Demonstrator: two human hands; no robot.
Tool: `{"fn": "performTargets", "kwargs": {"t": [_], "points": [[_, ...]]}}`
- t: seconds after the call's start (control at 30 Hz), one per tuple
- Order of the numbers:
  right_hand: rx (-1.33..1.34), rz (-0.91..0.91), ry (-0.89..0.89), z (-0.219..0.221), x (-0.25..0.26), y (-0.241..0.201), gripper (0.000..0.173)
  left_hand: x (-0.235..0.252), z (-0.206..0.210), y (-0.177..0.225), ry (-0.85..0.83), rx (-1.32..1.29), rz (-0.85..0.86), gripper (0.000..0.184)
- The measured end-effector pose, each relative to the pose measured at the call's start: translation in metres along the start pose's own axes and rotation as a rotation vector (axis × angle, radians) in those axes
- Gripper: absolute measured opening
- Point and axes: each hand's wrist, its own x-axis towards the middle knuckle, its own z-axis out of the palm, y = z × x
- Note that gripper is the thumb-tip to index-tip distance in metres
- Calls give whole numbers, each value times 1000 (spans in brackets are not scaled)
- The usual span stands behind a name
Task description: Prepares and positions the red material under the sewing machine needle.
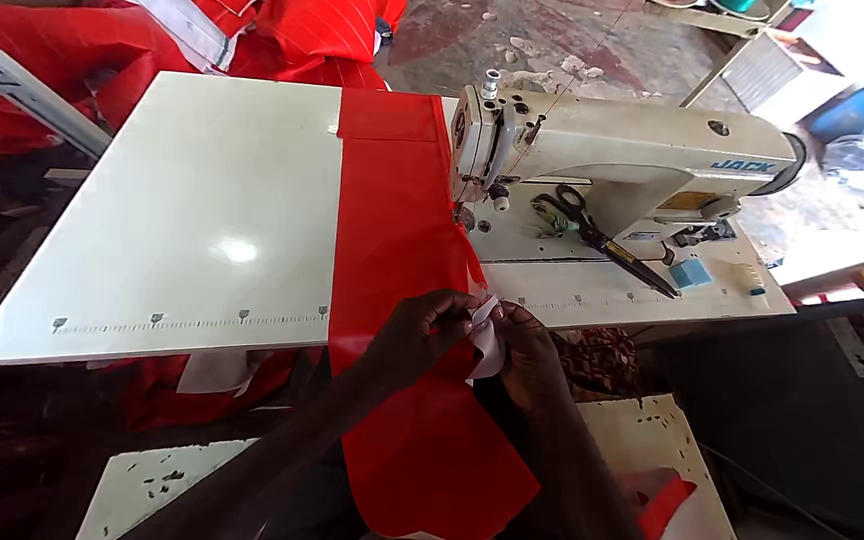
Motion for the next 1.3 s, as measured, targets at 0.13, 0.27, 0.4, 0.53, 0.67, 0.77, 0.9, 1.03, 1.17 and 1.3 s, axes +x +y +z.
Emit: {"fn": "performTargets", "kwargs": {"t": [0.13,0.27,0.4,0.53,0.67,0.77,0.9,1.03,1.17,1.3], "points": [[-41,-1,25,0,-1,1,11,2,1,2,8,12,-36,21],[-23,-7,13,-2,-3,0,11,4,0,5,-13,-18,-80,22],[-4,-15,-3,-4,-4,0,10,6,-3,6,-35,-116,-105,26],[14,-3,-9,-4,-4,1,10,8,-2,6,-30,-121,-126,32],[8,0,1,-3,-4,3,10,6,7,5,1,30,-68,32],[-8,-38,-3,-4,-5,1,10,5,10,1,25,-8,-76,26],[-53,-67,-25,-9,-13,-4,12,3,14,1,19,-97,-137,13],[-133,-89,-11,-16,-23,-5,14,1,19,5,44,-197,-265,8],[-165,-90,36,-23,-26,-6,14,2,25,6,70,-421,-409,10],[-178,-97,26,-27,-22,-8,14,6,22,8,31,-492,-454,12]]}}
